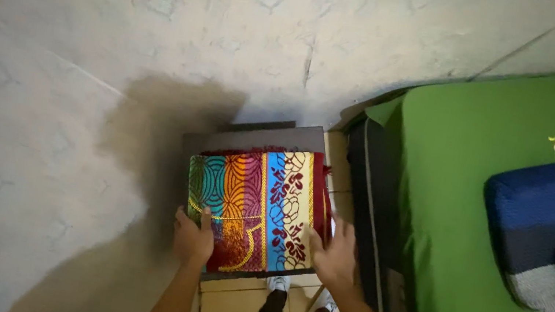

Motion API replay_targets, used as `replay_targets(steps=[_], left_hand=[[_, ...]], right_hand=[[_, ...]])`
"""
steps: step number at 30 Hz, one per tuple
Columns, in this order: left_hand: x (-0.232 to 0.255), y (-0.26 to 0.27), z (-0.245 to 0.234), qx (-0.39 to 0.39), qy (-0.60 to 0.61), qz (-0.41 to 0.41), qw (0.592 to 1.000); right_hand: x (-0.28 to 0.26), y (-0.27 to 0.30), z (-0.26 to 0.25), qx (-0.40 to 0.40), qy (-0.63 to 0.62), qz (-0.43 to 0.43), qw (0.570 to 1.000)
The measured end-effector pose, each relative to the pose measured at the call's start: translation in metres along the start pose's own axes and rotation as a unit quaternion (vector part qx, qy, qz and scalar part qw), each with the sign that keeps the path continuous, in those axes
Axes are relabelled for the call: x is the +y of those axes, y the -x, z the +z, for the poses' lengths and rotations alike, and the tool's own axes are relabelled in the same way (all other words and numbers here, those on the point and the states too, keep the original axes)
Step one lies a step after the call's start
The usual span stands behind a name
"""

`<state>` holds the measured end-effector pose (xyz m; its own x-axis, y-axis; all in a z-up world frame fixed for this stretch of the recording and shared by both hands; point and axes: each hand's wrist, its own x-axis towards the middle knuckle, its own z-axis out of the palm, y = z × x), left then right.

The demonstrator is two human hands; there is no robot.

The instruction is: Fold floral-patterned dress and a colorful prayer mat and place them on a small side table.

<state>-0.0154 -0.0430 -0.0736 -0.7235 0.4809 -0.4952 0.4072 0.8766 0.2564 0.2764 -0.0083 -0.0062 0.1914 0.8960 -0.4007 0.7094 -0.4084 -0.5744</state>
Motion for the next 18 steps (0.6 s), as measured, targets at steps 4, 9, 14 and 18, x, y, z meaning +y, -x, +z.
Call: replay_targets(steps=[4, 9, 14, 18], left_hand=[[-0.013, -0.011, 0.018, 0.017, 0.033, 0.052, 0.998], [-0.016, -0.021, 0.026, 0.024, 0.047, 0.032, 0.998], [-0.012, -0.011, 0.024, 0.097, 0.099, 0.076, 0.987], [0.014, 0.026, -0.007, 0.249, -0.002, 0.269, 0.930]], right_hand=[[-0.053, -0.029, 0.008, -0.140, 0.018, 0.042, 0.989], [-0.051, -0.051, 0.033, -0.142, 0.002, -0.008, 0.990], [-0.059, -0.055, 0.036, -0.093, -0.104, 0.020, 0.990], [-0.024, -0.051, 0.059, -0.044, -0.101, 0.098, 0.989]])
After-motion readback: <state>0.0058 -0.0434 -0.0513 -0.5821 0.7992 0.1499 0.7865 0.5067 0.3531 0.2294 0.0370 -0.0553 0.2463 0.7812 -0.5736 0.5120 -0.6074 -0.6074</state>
